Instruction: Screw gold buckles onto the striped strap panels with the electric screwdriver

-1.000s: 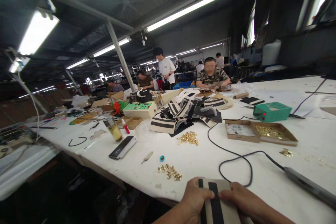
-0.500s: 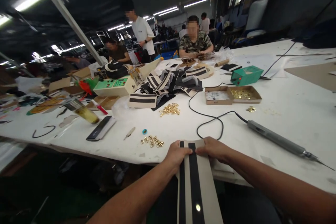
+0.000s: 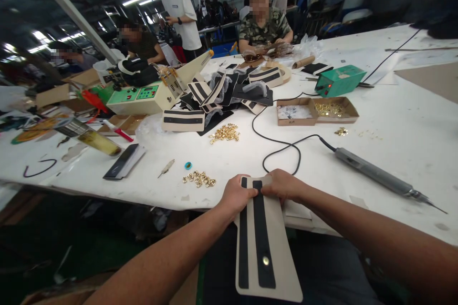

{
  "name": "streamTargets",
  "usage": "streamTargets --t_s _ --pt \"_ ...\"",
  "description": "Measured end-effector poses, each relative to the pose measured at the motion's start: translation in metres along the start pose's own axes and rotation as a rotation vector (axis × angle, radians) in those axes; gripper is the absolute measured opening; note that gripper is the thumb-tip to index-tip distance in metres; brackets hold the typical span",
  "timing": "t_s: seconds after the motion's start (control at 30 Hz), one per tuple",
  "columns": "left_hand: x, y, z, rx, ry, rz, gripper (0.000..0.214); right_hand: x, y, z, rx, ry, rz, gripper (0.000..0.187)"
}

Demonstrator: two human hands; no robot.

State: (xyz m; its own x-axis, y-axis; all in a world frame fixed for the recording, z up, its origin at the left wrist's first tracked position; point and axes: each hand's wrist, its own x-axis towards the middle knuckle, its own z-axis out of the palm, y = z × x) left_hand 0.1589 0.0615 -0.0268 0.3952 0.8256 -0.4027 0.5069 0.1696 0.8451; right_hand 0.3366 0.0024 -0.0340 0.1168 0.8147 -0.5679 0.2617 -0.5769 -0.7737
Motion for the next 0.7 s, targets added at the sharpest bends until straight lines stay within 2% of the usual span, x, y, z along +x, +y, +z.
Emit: streamTargets --t_s 0.27,0.47,0.53,0.6,0.7 --pt "0.000 0.006 -0.005 0.134 -0.039 0.047 0.038 0.002 0.000 0.001 -0.021 0.024 0.040 0.015" --pt "0.005 0.011 -0.014 0.209 -0.132 0.065 0.051 0.000 -0.003 0.001 -0.022 0.044 0.064 0.018" --pt "0.007 0.011 -0.018 0.306 -0.134 0.140 0.061 -0.001 -0.006 0.002 -0.020 0.040 0.070 0.017" --pt "0.006 0.008 -0.020 0.403 -0.073 0.257 0.072 -0.003 -0.008 0.002 -0.017 0.038 0.075 0.016" --pt "0.003 -0.001 -0.021 0.494 0.040 0.487 0.068 -0.004 -0.009 0.003 -0.013 0.039 0.076 0.016"
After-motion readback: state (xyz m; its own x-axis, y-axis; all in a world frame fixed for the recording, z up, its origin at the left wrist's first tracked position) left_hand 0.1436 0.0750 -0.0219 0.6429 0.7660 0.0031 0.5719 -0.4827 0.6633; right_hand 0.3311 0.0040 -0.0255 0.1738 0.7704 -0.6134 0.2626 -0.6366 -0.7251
